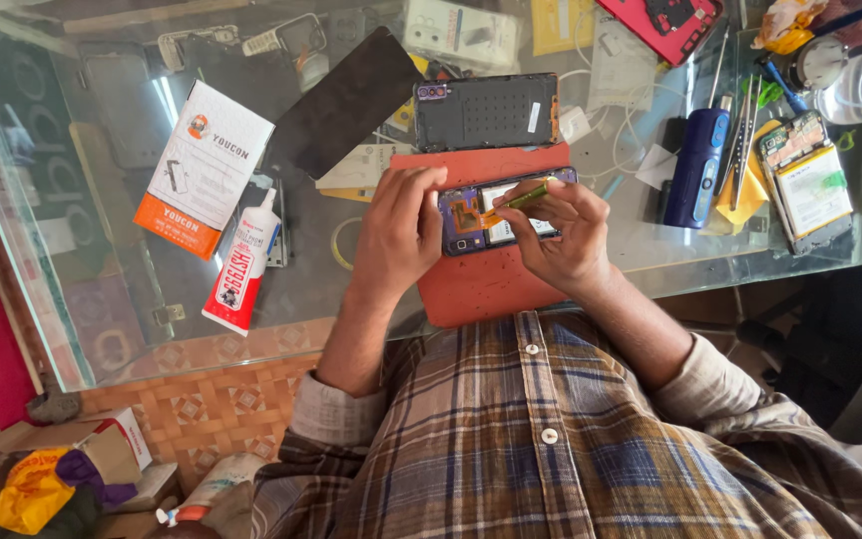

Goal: The person applies adhesive to the edges of a smartphone chassis and presses a black protective film onto the back. They then use a green prying tool to lift and remove the back cover, exposing the internal battery and circuitry.

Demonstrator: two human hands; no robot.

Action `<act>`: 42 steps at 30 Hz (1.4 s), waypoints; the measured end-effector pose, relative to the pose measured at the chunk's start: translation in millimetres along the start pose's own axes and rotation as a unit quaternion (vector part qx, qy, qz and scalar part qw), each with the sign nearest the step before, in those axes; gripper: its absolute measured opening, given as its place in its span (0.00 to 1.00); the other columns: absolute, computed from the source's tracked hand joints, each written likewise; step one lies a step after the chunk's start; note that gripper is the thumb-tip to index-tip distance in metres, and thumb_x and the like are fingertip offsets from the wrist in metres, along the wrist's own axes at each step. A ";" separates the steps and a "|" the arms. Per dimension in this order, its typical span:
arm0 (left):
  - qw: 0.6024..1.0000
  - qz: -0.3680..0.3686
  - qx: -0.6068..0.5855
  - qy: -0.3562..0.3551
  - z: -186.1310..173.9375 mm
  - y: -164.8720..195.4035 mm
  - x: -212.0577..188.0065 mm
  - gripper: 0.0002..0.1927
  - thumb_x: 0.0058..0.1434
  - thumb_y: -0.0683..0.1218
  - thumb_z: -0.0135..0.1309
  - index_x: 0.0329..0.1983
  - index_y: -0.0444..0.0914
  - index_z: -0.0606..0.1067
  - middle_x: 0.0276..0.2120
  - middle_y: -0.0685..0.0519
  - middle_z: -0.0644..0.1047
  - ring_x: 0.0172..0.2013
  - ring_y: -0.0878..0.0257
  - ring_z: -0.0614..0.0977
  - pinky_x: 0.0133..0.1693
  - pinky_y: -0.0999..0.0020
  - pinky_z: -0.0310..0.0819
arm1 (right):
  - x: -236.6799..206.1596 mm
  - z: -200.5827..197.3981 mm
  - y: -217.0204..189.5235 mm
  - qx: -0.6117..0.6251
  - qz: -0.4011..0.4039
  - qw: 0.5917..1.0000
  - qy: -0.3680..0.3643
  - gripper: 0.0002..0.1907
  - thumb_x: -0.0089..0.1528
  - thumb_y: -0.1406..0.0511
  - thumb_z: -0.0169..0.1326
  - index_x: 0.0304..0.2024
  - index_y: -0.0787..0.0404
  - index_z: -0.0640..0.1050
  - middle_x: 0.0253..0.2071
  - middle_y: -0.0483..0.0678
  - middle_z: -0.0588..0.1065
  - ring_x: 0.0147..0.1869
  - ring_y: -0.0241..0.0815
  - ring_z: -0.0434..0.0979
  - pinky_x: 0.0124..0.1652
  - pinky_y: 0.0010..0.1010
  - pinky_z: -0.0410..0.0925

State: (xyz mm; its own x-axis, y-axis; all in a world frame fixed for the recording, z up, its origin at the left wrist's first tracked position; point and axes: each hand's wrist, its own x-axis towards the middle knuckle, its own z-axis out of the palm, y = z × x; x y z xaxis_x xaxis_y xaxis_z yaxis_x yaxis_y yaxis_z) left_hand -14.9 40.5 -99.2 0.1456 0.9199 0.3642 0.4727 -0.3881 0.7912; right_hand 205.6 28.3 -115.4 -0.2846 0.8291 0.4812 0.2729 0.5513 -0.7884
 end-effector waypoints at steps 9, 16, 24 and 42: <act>0.999 0.008 -0.034 0.023 1.7 -3.2 -3.8 0.11 0.63 0.29 0.49 0.48 0.31 0.73 0.44 0.44 0.78 0.47 0.47 0.79 0.47 0.56 0.75 | 1.9 5.1 10.9 0.034 -0.007 0.999 -0.009 0.36 0.68 0.83 0.53 0.65 0.54 0.49 0.49 0.63 0.74 0.53 0.53 0.84 0.49 0.38 0.81; 0.999 0.006 -0.044 0.031 1.9 -3.6 -4.1 0.11 0.64 0.29 0.48 0.48 0.31 0.73 0.43 0.44 0.77 0.46 0.48 0.80 0.47 0.56 0.75 | 10.1 6.4 7.2 0.013 -0.035 0.998 -0.042 0.35 0.66 0.82 0.55 0.63 0.55 0.52 0.49 0.63 0.75 0.52 0.54 0.84 0.49 0.38 0.80; 0.998 -0.001 -0.049 0.032 0.6 -2.9 -4.9 0.12 0.63 0.29 0.47 0.48 0.31 0.72 0.44 0.44 0.77 0.46 0.47 0.79 0.47 0.56 0.75 | 27.0 8.6 -7.3 -0.101 -0.026 0.993 -0.048 0.34 0.60 0.78 0.68 0.57 0.51 0.62 0.48 0.53 0.74 0.45 0.53 0.83 0.40 0.38 0.74; 0.998 -0.013 -0.052 0.033 0.2 -4.6 -6.4 0.11 0.67 0.30 0.45 0.49 0.31 0.72 0.44 0.44 0.78 0.47 0.47 0.80 0.50 0.55 0.75 | 30.3 1.8 -2.5 -0.007 -0.076 0.989 -0.128 0.31 0.61 0.84 0.55 0.57 0.52 0.63 0.47 0.54 0.77 0.50 0.54 0.85 0.45 0.39 0.80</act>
State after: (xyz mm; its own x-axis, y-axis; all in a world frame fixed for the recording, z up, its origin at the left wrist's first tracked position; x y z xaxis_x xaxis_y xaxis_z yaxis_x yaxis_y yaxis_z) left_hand -17.8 36.5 -105.3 0.0750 0.9250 0.3725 0.3827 -0.3717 0.8458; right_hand 194.7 51.9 -99.5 -0.5453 0.6875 0.4796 0.2214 0.6700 -0.7086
